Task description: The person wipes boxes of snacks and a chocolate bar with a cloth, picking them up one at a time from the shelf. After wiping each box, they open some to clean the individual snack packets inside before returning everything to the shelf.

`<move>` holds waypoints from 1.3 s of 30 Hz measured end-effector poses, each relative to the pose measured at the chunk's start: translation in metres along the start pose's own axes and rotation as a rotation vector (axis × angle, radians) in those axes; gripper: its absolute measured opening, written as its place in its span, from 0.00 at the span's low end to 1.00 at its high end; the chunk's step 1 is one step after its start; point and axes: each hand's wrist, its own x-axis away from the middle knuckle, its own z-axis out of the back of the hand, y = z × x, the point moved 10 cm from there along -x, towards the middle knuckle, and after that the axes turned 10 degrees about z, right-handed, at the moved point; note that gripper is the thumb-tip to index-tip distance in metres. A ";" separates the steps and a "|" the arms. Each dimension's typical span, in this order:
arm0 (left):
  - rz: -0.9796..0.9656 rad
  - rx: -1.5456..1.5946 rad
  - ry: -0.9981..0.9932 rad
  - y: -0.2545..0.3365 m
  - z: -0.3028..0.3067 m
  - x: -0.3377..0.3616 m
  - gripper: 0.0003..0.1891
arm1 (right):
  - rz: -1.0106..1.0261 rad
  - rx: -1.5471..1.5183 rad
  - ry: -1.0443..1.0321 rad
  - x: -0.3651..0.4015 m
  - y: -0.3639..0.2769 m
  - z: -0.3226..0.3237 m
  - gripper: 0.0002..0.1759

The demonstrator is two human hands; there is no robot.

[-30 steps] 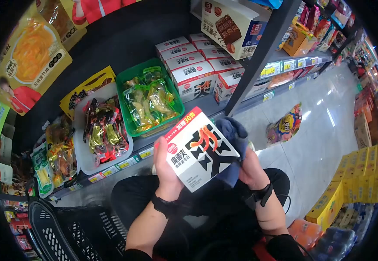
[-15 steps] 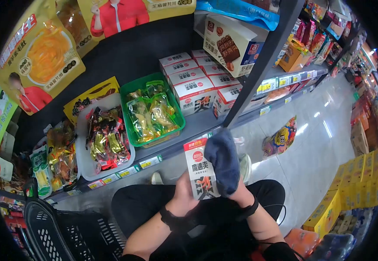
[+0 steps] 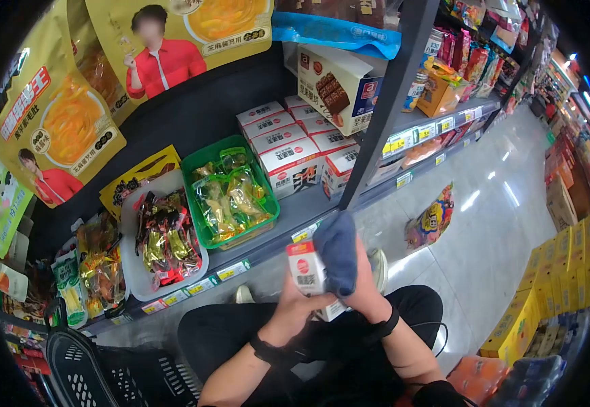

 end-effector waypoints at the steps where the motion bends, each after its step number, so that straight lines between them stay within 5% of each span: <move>1: -0.055 -0.028 0.010 0.008 0.001 0.002 0.45 | 0.053 0.039 -0.025 -0.004 -0.013 0.001 0.33; 4: -0.213 -0.142 0.026 0.030 0.002 0.011 0.42 | -0.085 -0.131 0.168 -0.002 0.006 0.009 0.26; 8: -0.242 -0.214 0.027 0.028 0.009 0.016 0.44 | -0.518 -0.826 0.363 0.031 0.068 -0.007 0.16; 11: -0.279 -0.119 0.023 0.025 0.016 0.016 0.46 | -0.729 -1.111 0.314 0.071 0.129 -0.043 0.17; 13: -0.356 0.009 0.002 0.025 0.023 0.014 0.53 | -0.673 -1.090 0.178 0.013 0.049 -0.007 0.34; 15: -0.425 0.008 0.145 0.032 0.030 0.019 0.52 | -0.616 -1.126 0.189 0.014 0.051 -0.019 0.34; 20: -0.607 -0.100 0.302 0.054 0.042 0.025 0.54 | -0.717 -0.803 -0.048 0.040 0.066 -0.016 0.22; 23: -0.672 -0.164 0.343 0.059 0.040 0.029 0.54 | -0.857 -0.942 -0.095 0.048 0.051 -0.015 0.20; 25: -0.737 -0.199 0.349 0.060 0.043 0.033 0.53 | -0.724 -0.835 -0.186 0.047 0.054 -0.012 0.19; 29: -0.841 -0.273 0.415 0.064 0.047 0.037 0.52 | -0.823 -0.882 -0.303 0.047 0.054 -0.008 0.16; 31: -0.813 -0.438 0.410 0.067 0.040 0.034 0.51 | -0.907 -0.832 -0.338 0.058 0.072 -0.010 0.15; 35: -0.280 -0.893 0.309 0.033 0.022 -0.010 0.43 | -0.643 -0.092 -0.287 0.049 0.101 0.033 0.18; 37: -0.463 -1.567 0.230 0.008 0.016 -0.019 0.42 | -0.629 0.044 -0.137 0.053 0.117 0.043 0.18; 39: -0.473 -1.597 0.249 0.000 -0.001 -0.025 0.39 | -0.633 0.092 -0.048 0.052 0.116 0.060 0.17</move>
